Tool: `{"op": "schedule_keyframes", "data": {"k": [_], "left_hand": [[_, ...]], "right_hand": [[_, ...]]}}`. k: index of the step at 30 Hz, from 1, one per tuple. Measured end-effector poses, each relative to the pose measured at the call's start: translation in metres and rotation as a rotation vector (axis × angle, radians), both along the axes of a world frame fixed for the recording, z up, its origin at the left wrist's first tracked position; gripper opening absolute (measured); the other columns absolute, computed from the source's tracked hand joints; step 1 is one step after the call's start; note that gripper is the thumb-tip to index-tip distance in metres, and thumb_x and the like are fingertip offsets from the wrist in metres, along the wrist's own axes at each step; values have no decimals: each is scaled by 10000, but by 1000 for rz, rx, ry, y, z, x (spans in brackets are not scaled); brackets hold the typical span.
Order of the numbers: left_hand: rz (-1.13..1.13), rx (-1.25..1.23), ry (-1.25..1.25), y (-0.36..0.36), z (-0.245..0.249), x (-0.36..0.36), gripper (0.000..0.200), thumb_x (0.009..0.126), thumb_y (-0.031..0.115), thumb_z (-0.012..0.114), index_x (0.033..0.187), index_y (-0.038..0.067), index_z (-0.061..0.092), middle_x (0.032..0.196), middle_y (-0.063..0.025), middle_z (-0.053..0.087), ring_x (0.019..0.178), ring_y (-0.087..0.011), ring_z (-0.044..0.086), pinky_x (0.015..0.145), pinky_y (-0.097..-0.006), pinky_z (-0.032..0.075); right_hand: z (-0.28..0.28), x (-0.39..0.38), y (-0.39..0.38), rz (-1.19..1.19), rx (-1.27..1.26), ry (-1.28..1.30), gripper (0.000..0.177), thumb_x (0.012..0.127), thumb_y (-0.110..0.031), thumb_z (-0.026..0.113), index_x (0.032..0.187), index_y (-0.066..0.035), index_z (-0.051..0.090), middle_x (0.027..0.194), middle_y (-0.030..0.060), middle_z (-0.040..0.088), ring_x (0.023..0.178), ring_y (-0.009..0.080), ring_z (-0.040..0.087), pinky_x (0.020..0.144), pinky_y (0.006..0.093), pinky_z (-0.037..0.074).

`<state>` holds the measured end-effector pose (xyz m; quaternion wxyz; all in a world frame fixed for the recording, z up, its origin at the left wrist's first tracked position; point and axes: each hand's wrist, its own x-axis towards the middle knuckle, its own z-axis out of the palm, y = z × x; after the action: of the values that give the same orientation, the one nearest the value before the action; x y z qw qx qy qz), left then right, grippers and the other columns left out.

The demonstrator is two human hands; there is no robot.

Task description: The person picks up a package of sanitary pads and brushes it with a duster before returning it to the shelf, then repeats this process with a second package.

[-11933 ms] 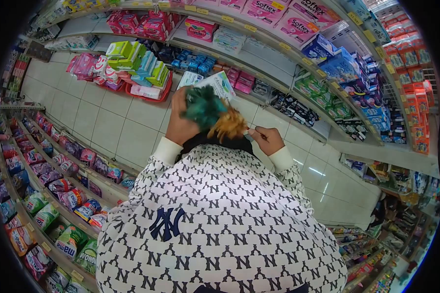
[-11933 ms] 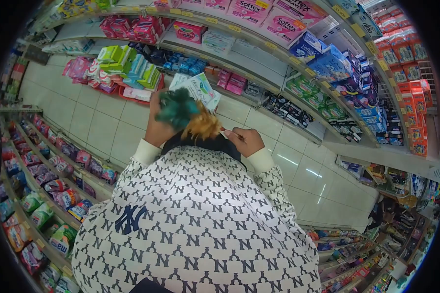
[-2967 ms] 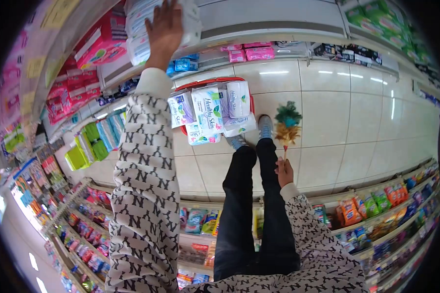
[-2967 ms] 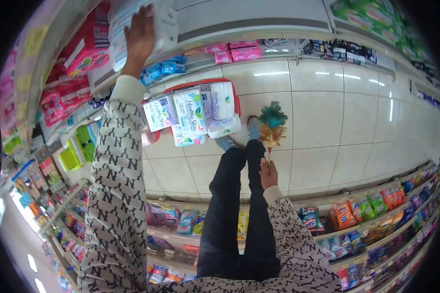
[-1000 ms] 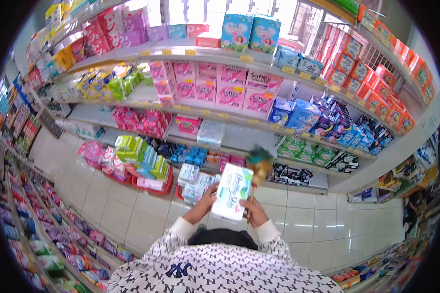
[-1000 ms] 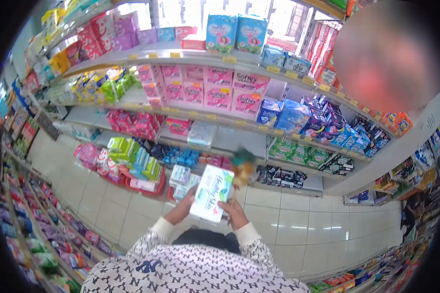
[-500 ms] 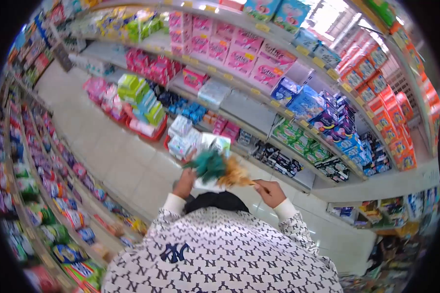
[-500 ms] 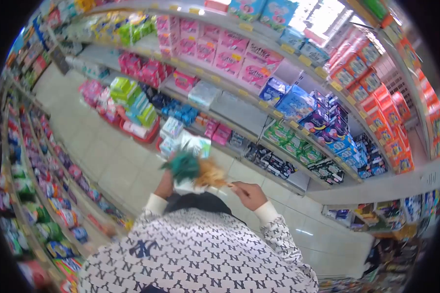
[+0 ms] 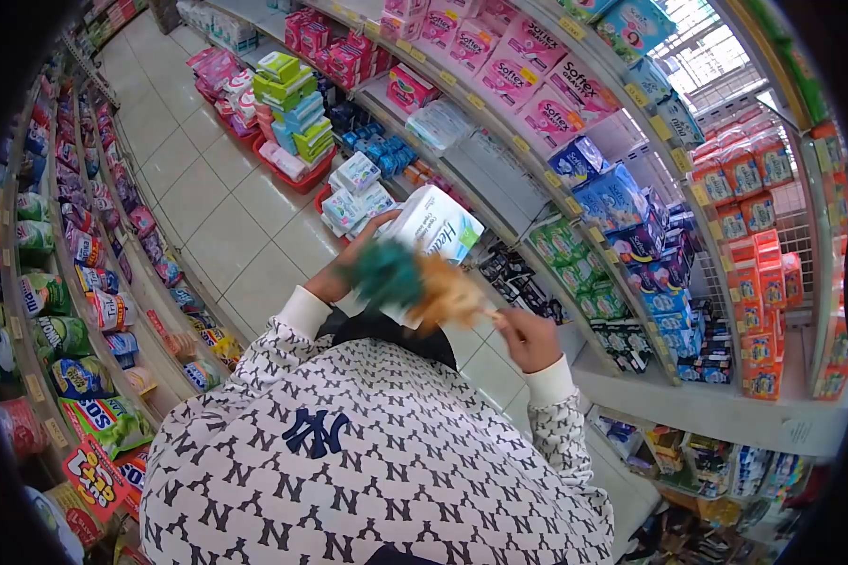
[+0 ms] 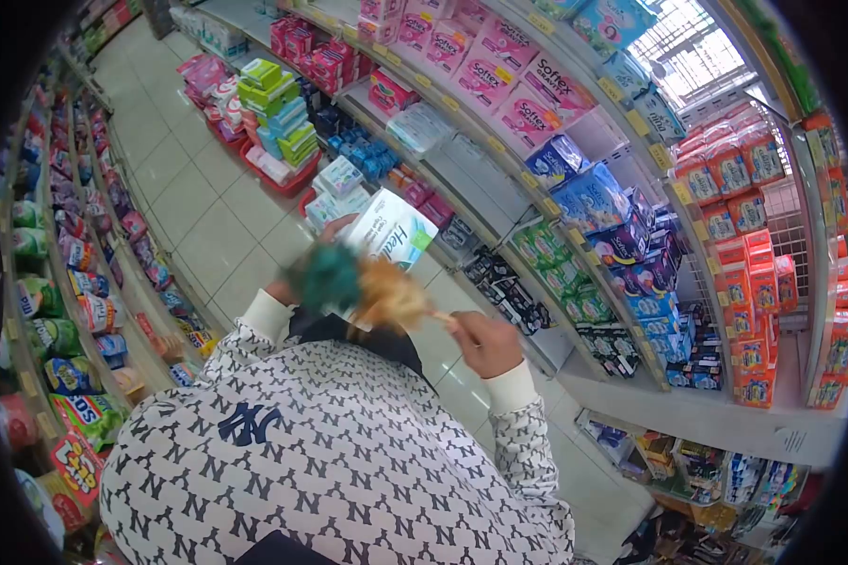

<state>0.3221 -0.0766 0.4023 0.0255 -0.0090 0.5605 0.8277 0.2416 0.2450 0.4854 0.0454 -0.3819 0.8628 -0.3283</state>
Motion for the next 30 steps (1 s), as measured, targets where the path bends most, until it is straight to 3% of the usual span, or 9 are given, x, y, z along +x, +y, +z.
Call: {"op": "schedule_keyframes", "data": {"k": [3,7,10,13,19,22,24,27,30], "left_hand": [[-72,273,24,5,9,2,978,735,315,713,1515,104,162,1413,-153,416,1245,-238,499,1041,-344,407],[-141,208,-32,12,26,-1,1080,685,441,728,1519,82,144,1444,-180,362,1301,-263,432,1062,-353,370],[-93,326,-1,17,5,1,1004,740,330,719,1526,107,136,1408,-170,404,1240,-243,491,1021,-340,413],[-40,6,-11,16,-1,1,988,754,319,708,1530,102,135,1415,-165,398,1253,-240,476,1038,-343,392],[-103,248,25,33,14,1,932,786,369,655,1516,63,161,1450,-190,379,1298,-288,457,1072,-374,378],[-57,605,-128,28,-10,2,843,828,410,614,1493,58,232,1430,-190,429,1270,-311,494,1071,-417,396],[-23,943,-196,34,-15,1,731,885,443,548,1460,59,311,1394,-175,487,1225,-321,536,1070,-473,408],[-75,1037,-218,51,-15,-1,679,915,483,466,1436,61,359,1362,-175,516,1221,-325,536,1062,-489,411],[-133,1076,-247,68,-19,-4,668,920,525,421,1408,69,416,1348,-176,530,1224,-335,532,1052,-492,420]], "right_hand": [[-42,-27,29,-159,24,49,159,892,-199,648,949,-57,690,759,165,645,633,335,635,590,374,499],[-11,-61,42,-578,75,53,200,941,-202,585,957,-30,685,715,184,634,566,296,568,554,323,441],[-17,-15,32,-375,-239,-62,208,923,-212,616,941,-18,688,677,166,624,541,258,553,545,312,432],[4,24,3,-127,-5,-85,193,895,-206,656,903,-17,697,673,157,629,536,266,595,534,329,448],[-41,-24,61,-752,97,-11,317,946,-334,581,974,-38,693,692,170,634,585,282,609,560,360,446],[-41,8,55,-748,-344,-176,286,940,-280,599,927,-11,693,649,153,603,526,222,551,534,325,427],[-46,48,42,-506,-370,-116,229,919,-213,626,896,2,700,599,116,559,485,160,490,505,293,399],[-12,79,7,-171,-214,-193,136,873,-186,692,898,-55,719,638,77,606,503,184,544,500,308,424],[-52,65,16,-368,-248,-164,174,888,-208,683,893,-37,712,632,77,594,519,159,495,513,298,407]]}}
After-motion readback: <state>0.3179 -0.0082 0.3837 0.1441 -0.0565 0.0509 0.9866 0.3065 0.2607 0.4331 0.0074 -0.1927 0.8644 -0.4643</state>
